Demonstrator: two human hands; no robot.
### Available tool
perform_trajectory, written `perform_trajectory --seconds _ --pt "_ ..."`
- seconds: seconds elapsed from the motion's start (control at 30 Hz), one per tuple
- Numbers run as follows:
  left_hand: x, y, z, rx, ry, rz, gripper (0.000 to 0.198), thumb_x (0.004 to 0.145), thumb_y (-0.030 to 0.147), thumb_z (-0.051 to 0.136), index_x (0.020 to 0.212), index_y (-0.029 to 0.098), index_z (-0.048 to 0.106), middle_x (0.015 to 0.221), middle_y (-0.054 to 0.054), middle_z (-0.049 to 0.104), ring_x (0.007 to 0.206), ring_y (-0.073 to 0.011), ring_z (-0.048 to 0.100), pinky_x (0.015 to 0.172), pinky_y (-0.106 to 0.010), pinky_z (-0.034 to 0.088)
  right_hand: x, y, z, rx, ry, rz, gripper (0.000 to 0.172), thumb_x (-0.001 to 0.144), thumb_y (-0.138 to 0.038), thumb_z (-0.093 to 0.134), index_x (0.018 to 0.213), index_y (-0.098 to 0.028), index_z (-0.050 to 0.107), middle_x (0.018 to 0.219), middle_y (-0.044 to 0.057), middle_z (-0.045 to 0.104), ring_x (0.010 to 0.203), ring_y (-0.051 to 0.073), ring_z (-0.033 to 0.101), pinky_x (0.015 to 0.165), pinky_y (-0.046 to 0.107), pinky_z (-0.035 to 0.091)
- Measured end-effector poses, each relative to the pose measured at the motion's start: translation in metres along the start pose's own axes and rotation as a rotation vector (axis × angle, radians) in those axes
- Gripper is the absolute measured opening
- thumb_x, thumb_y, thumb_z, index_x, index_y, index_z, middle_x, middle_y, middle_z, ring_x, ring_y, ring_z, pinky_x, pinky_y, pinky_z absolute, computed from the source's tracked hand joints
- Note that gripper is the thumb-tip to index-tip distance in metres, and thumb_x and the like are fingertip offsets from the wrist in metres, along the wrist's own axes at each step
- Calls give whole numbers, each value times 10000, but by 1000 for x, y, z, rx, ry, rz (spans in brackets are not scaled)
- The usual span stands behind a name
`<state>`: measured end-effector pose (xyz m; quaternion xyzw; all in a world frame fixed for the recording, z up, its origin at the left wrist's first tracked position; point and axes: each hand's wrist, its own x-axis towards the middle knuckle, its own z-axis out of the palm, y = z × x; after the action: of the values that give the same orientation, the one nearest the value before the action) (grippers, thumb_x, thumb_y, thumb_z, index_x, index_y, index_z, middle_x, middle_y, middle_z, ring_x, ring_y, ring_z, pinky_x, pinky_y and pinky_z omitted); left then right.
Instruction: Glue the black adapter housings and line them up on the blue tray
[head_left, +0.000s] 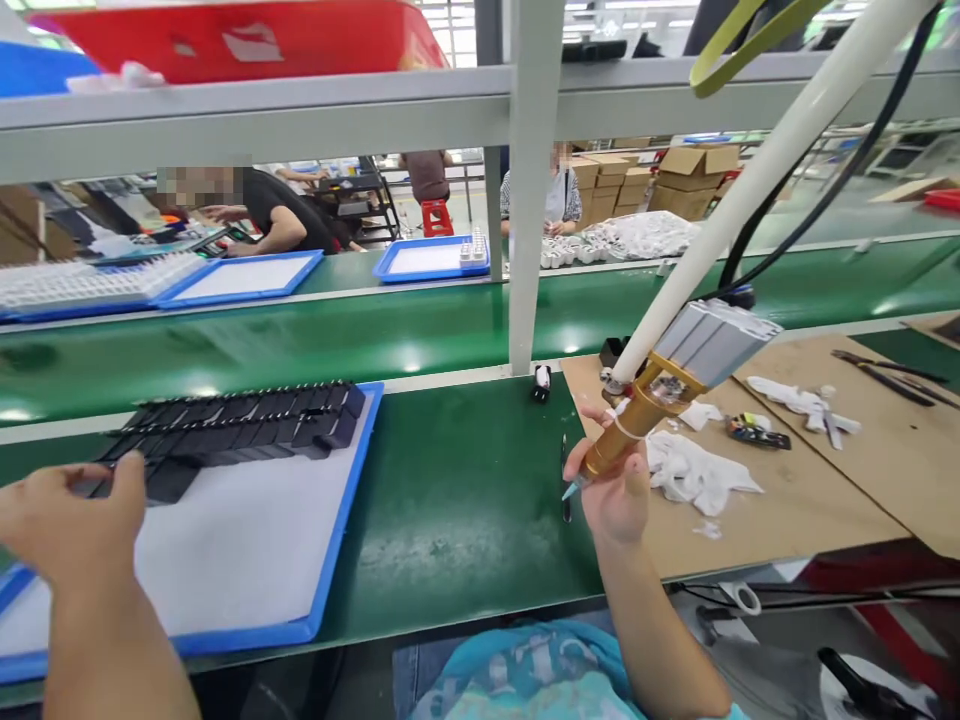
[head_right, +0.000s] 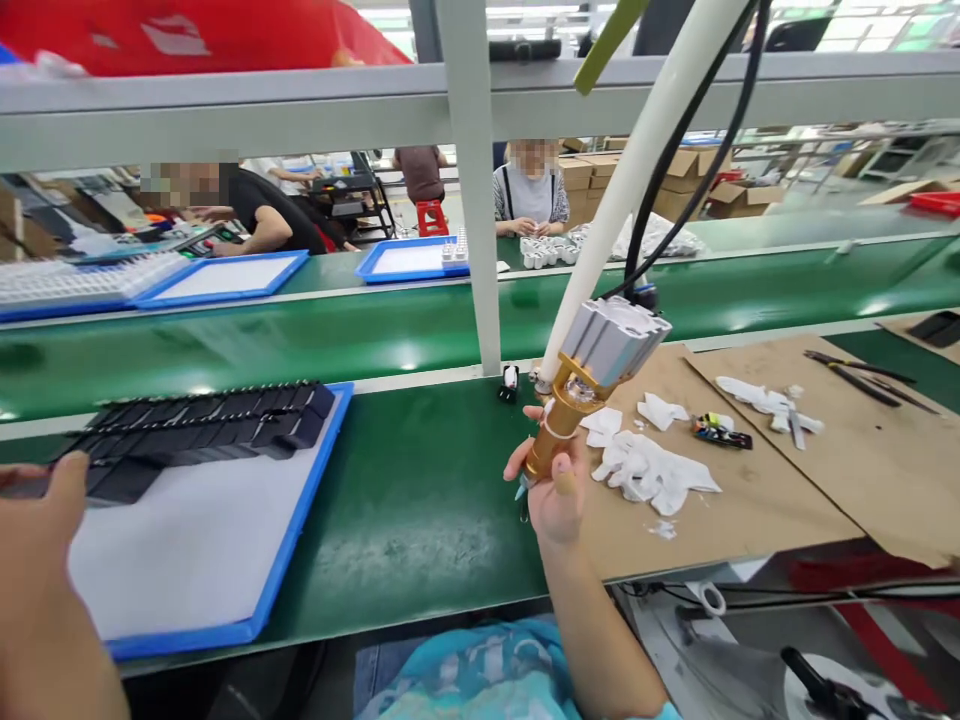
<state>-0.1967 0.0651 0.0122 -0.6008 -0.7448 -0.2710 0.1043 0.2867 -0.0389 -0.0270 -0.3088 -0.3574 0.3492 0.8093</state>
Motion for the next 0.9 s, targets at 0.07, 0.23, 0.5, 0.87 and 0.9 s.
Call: perform_trajectory --seconds 0.07,0.23,0.5,0.87,0.9 --pt "-2 65 0 -128 219 21 500 744 594 479 1111 291 633 1015 -89 683 1043 -428 621 937 -666 469 1 0 -3 -8 8 -12 350 859 -534 535 1095 -278 566 1215 53 621 502 96 610 445 260 425" --pt "-15 231 54 -467 -427 682 369 852 352 487 1171 227 622 1219 -62 667 1114 -271 634 999 -430 491 3 3 -6 -28 -9 -32 370 851 -547 529 1092 -267 553 1198 61 622 489 101 605 429 264 415" --pt "-20 381 141 -554 -837 1064 622 771 29 421 1296 309 603 1463 -17 515 1210 -234 594 925 -366 493 -1 -1 -13 -43 -30 -31 340 868 -546 507 1049 -259 531 1167 74 634 490 99 588 435 261 419" --pt "-34 347 119 -464 -770 881 255 755 260 691 1005 209 702 1012 -91 661 932 -252 628 792 -336 469 1 -2 -20 18 -61 -12 304 866 -525 534 1027 -267 522 1127 53 647 496 107 601 439 271 433" --pt "-38 333 112 -476 -771 838 258 762 303 698 1003 210 701 982 -85 664 898 -246 625 772 -333 472 1 -2 -20 18 -63 -7 303 868 -524 531 1028 -267 525 1130 52 642 498 107 601 438 272 433"
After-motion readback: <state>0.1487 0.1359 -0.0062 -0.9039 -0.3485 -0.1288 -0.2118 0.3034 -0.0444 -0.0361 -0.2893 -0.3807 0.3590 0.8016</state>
